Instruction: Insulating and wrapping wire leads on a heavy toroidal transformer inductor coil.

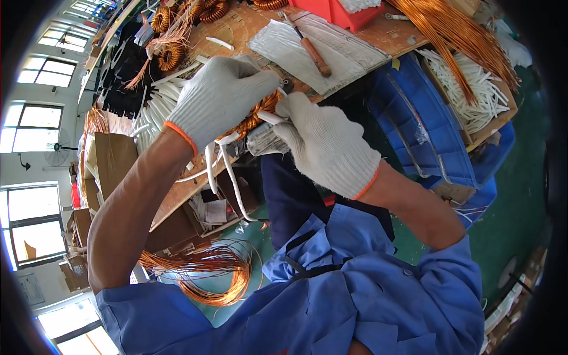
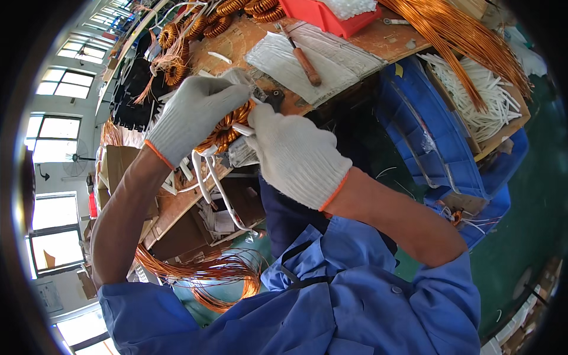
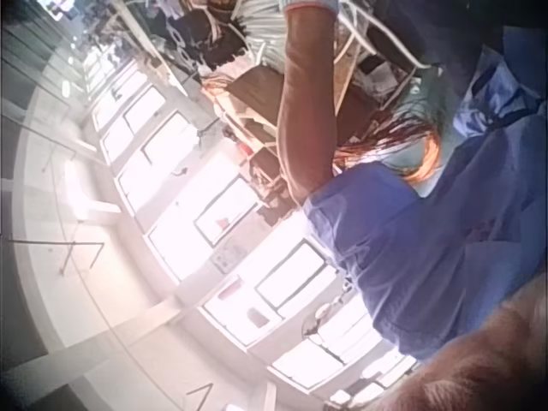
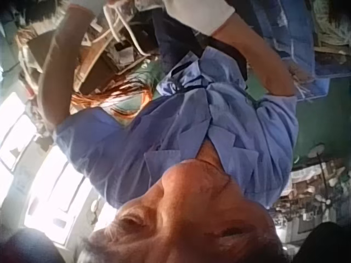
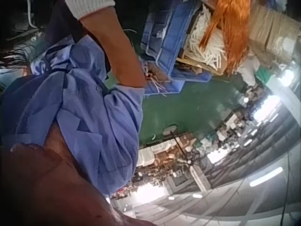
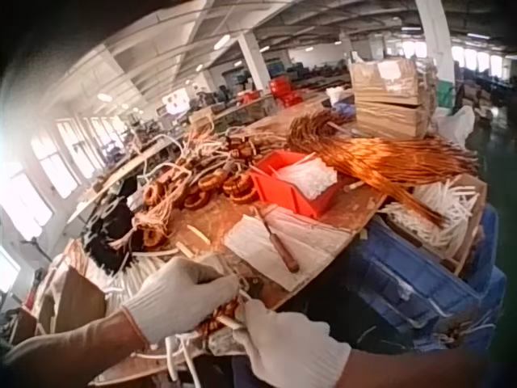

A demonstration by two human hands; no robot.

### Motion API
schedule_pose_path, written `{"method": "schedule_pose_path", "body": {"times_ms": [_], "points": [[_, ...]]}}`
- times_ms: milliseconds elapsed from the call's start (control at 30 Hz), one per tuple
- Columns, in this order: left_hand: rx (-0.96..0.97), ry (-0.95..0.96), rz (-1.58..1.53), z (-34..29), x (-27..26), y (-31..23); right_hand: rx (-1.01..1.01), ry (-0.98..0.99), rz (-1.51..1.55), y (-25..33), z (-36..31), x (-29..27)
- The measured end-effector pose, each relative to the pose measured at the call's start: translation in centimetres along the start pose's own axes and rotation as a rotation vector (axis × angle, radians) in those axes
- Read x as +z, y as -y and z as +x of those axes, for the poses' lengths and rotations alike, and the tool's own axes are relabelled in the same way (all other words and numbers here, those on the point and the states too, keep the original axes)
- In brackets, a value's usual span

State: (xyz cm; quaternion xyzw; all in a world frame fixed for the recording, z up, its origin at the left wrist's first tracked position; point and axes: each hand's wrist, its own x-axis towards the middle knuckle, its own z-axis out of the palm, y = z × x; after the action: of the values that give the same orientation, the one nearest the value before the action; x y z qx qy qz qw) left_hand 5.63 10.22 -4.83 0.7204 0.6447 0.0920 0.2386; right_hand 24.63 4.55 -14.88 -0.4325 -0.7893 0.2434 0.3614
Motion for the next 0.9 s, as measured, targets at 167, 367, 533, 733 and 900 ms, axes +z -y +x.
{"method": "schedule_pose_path", "body": {"times_ms": [167,367,533,733,900], "points": [[0.031,0.103,-0.082,0.0,-0.7,0.9,-0.235,0.052,-0.378,-0.5,2.5,-2.3],[0.366,0.085,0.387,-1.2,-2.6,-0.3,-0.613,-0.041,-0.581,-2.5,7.1,-5.3],[0.266,0.077,0.434,0.5,0.1,-1.7,-0.691,-0.359,-0.337,-4.5,5.8,-4.6],[0.206,-0.009,0.386,0.1,0.6,-1.9,0.214,-0.041,0.303,-6.7,-3.7,2.5],[0.139,0.013,0.39,0.0,0.2,-3.3,0.241,-0.058,0.301,-9.1,-2.7,9.0]]}}
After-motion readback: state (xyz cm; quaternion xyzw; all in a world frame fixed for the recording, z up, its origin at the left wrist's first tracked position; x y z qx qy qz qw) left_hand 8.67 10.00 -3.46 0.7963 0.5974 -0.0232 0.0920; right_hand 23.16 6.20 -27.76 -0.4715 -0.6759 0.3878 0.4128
